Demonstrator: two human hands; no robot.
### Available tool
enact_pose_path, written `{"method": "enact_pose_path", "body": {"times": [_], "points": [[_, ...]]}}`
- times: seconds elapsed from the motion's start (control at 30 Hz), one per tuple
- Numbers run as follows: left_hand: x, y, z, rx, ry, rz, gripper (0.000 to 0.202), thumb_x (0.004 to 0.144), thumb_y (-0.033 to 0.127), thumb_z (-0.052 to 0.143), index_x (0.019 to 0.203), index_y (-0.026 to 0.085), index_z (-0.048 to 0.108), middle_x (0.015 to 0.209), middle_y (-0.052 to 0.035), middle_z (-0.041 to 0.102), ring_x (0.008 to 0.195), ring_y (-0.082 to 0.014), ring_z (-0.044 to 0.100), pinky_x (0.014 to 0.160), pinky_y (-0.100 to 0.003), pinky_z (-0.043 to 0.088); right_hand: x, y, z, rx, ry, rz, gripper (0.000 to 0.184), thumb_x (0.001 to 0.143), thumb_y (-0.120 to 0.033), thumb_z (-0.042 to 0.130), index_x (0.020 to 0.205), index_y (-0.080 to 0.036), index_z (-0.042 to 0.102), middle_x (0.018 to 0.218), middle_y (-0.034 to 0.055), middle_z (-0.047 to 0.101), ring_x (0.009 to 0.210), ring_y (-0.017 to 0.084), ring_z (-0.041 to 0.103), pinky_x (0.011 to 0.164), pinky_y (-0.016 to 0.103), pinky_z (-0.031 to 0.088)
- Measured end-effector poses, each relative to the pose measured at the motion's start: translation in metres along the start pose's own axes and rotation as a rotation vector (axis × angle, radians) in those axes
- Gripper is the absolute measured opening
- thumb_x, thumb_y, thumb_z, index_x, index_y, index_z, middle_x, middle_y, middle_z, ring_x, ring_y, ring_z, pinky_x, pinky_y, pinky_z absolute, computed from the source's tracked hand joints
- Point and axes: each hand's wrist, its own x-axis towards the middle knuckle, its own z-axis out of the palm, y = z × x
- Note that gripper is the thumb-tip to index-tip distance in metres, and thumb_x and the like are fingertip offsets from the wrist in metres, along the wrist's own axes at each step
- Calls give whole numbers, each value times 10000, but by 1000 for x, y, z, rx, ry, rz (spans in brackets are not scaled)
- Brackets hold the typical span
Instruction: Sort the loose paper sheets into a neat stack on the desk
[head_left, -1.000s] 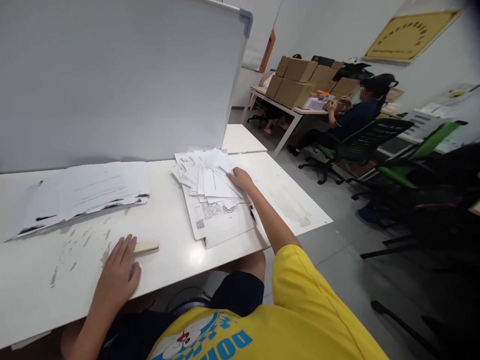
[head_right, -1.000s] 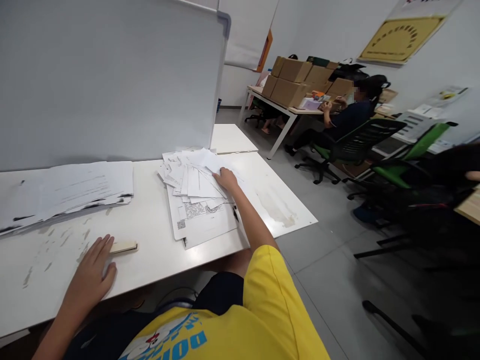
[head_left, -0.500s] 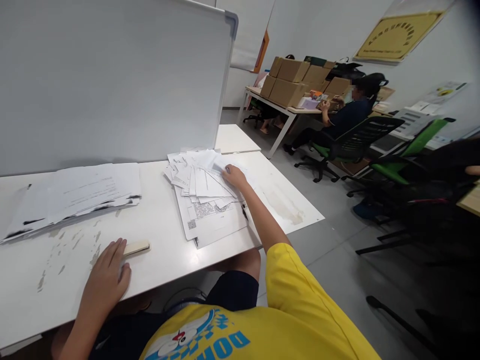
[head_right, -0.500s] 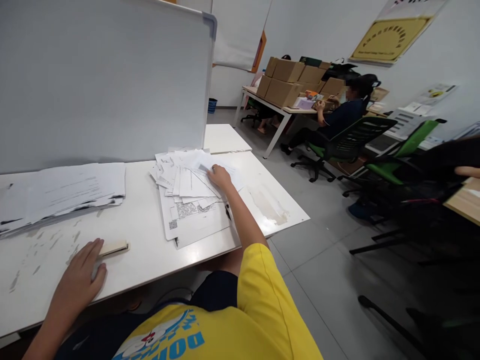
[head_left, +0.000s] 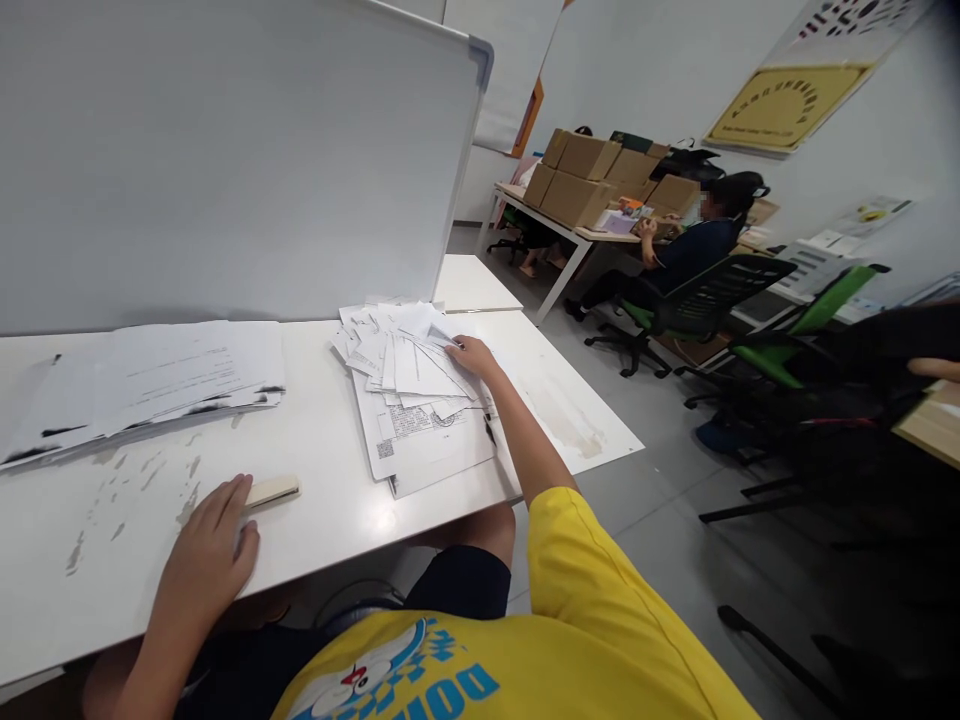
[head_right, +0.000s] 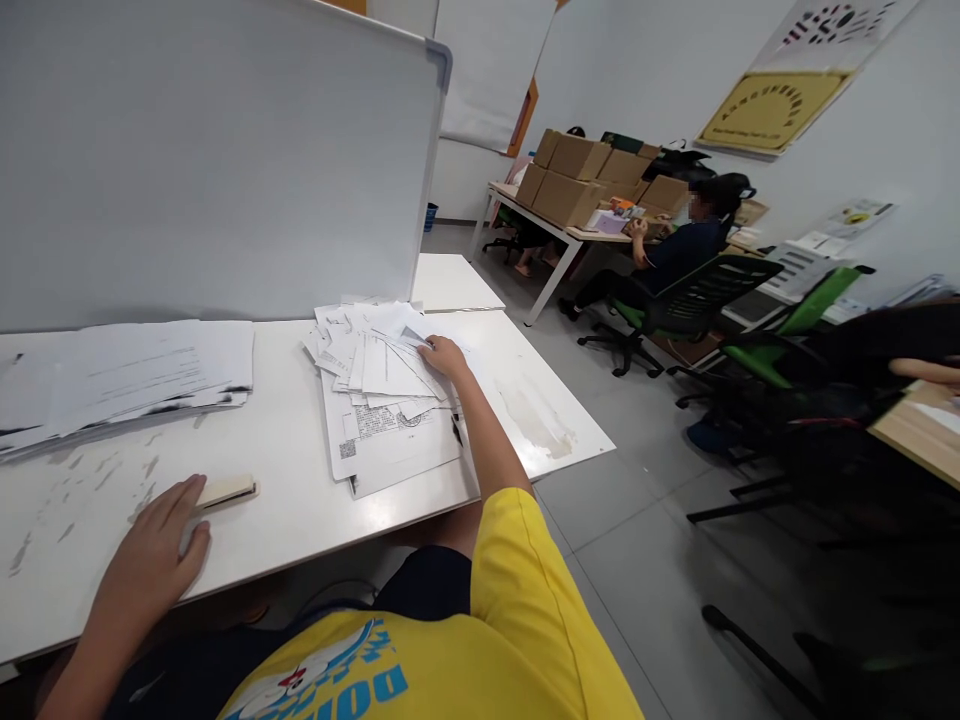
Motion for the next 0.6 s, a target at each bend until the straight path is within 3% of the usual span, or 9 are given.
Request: {"method": "enact_pose_path", "body": {"times": [0.1,0.23,0.37,0.43,0.47,0.53,0.6], "points": [[0,1,1,9,11,7,628,921,274,420,1531,163,320,1345,-176,579,1214,-342,576,1075,-482,438,-3,-2,-3,-35,24,20,397,1018,-351,364,1242,-129,607,1210,173,696,1101,282,644,888,335,483],[1,-1,1,-18,40,0,633,917,257,434,1535,181,322,1391,-165,569,1287,-348,545,1108,-507,423,-13,-5,-11,-81,43,24,469,976,-187,382,1428,-81,445,1226,222,678,1112,315,643,909,377,485],[-9,5,-7,-75,110,2,626,879,225,525,1495,202,413,1475,-150,520,1452,-370,371,1179,-557,349,-43,-13,-20,-97,28,-23,592,914,-87,383,1505,-130,385,1246,178,689,1121,308,653,937,396,501],[-16,25,-10,-191,118,-46,527,865,226,575,1391,250,550,1377,-112,618,1394,-346,464,1171,-535,378,-74,-22,-16,-60,72,-85,579,917,-88,353,1479,-186,449,1319,132,666,1181,288,638,993,414,498],[-17,40,-10,-303,97,-110,464,874,247,583,1337,273,599,1309,-92,666,1323,-323,545,1145,-510,420,-95,-29,-11,-11,119,-145,570,916,-92,346,1455,-210,492,1352,107,652,1215,277,626,1025,426,492],[-13,76,-7,-657,51,-379,403,932,356,521,1314,270,619,1230,-96,705,1161,-288,661,1040,-468,521,-144,-47,7,136,187,-321,558,910,-108,359,1409,-254,560,1385,69,634,1268,261,605,1079,454,478],[-1,112,1,-1171,-81,-688,578,981,516,352,1474,235,456,1354,-143,632,1121,-298,682,911,-465,592,-195,-68,32,250,167,-473,556,908,-123,379,1388,-317,584,1372,42,644,1278,255,605,1092,491,479]]}}
